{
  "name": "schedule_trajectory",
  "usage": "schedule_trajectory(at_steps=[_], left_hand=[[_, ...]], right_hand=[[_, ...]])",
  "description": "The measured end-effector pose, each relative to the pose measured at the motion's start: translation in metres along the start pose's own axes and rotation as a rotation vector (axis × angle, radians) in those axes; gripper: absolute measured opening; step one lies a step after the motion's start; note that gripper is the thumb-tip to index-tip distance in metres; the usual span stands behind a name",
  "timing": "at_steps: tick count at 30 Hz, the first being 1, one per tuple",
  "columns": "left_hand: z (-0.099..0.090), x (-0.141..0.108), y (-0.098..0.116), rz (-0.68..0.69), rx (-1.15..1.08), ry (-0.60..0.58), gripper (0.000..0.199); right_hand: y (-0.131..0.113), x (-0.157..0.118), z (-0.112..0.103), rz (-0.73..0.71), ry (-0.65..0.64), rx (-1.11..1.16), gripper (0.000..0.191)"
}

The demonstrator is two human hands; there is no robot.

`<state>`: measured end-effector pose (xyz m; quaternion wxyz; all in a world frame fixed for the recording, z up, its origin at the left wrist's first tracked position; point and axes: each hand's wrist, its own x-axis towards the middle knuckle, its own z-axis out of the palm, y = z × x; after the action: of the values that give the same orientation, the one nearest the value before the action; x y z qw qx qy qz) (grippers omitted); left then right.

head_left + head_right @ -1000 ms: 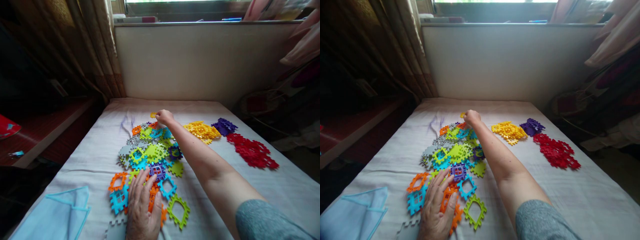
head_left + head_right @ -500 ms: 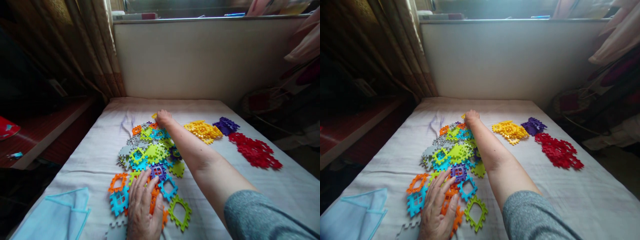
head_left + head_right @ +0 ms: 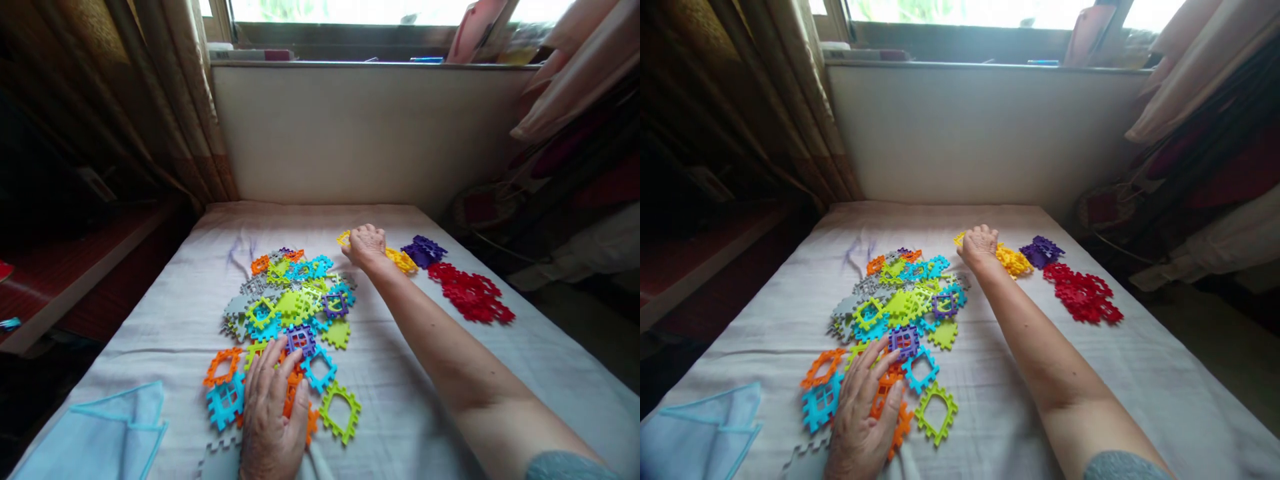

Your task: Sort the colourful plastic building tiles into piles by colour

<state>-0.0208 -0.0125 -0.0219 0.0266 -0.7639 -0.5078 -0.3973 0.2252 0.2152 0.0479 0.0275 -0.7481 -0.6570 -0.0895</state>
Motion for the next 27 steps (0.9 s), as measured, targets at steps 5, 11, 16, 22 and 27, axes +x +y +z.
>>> schedule_trajectory(at_steps=[5,11,16,22,27], left_hand=[[0.002,-0.001,-0.001,-0.018,-0.031,0.0,0.034],[0.003,-0.001,-0.003,-0.014,-0.039,-0.005,0.036],[0.003,-0.002,-0.004,-0.007,-0.056,-0.002,0.037],[0.001,-0.001,-0.002,-0.012,-0.033,-0.023,0.036],[0.0,-0.002,-0.002,0.001,-0.007,-0.023,0.035]], right_hand=[[0.046,-0.032,0.014,0.043,-0.028,0.062,0.044],[0.087,-0.067,0.059,0.2,0.127,0.205,0.098],[0.09,-0.051,0.078,0.164,0.063,0.219,0.09],[0.077,-0.025,0.08,0.174,0.066,0.228,0.087],[0.073,-0.027,0.072,0.182,0.115,0.235,0.083]])
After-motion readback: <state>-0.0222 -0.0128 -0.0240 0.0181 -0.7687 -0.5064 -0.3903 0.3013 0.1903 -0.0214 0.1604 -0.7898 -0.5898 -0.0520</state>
